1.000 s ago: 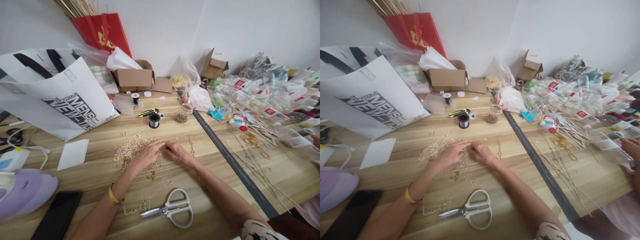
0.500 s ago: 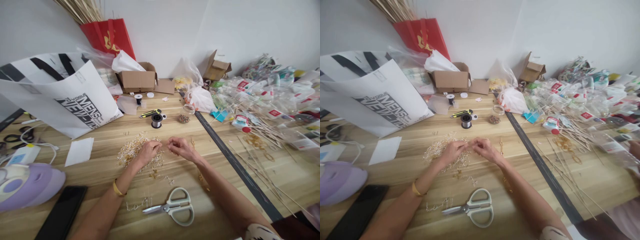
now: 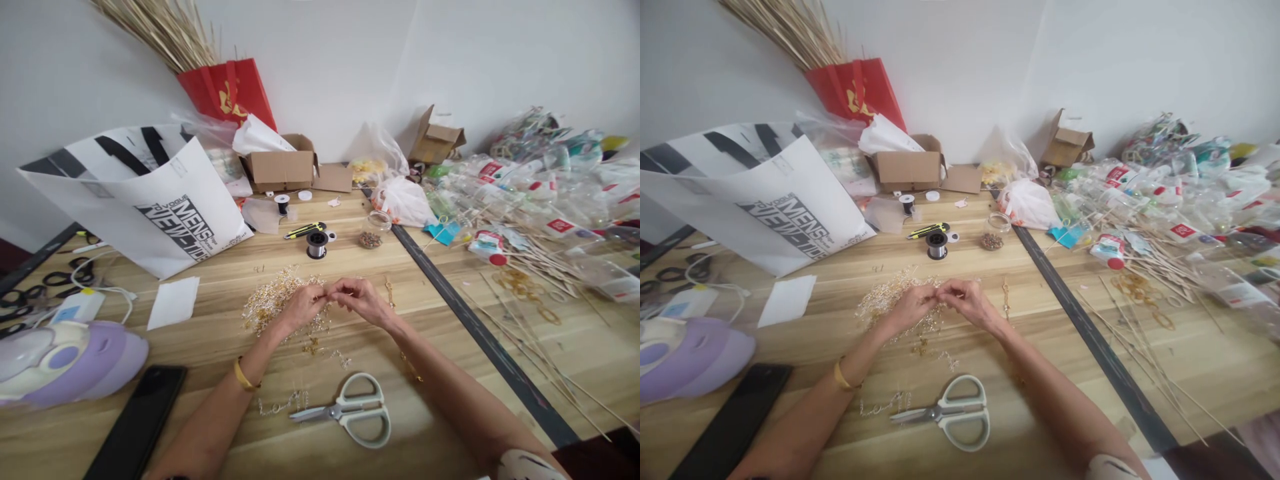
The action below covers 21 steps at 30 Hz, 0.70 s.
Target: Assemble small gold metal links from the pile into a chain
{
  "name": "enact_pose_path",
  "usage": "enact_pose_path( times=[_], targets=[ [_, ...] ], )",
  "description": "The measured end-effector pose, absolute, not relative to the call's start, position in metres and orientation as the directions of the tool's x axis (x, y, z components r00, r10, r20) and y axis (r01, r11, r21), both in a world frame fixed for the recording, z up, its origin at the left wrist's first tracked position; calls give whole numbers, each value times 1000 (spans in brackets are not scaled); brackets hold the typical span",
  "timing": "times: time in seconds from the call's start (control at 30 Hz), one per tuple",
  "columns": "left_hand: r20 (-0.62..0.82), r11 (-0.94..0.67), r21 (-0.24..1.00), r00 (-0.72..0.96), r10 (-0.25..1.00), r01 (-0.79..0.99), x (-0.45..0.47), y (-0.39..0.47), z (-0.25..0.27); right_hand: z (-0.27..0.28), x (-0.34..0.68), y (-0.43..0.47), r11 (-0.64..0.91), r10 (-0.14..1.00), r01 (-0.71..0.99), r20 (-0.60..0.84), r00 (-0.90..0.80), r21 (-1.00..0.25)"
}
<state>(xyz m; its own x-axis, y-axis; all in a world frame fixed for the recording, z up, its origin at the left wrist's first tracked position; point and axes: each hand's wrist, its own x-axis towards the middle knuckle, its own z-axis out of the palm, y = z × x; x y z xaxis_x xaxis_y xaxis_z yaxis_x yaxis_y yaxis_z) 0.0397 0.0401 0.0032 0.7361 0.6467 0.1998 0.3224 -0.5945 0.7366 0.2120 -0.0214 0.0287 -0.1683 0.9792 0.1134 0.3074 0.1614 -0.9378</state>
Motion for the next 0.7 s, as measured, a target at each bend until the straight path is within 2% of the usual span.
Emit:
enact_pose_path(
  times=[0.3, 0.53, 0.7],
  targets=[
    [191, -593, 744, 751, 632, 310, 42, 38, 8, 21, 222, -17, 221, 975, 339, 202, -90, -915],
    [173, -585, 734, 738, 652, 346, 32, 27, 2, 26, 206, -23, 296, 953, 403, 241, -182, -866],
    [240, -599, 715, 677, 696, 362, 22, 17, -4, 32, 181, -49, 511, 855, 514, 340, -392, -690]
  ],
)
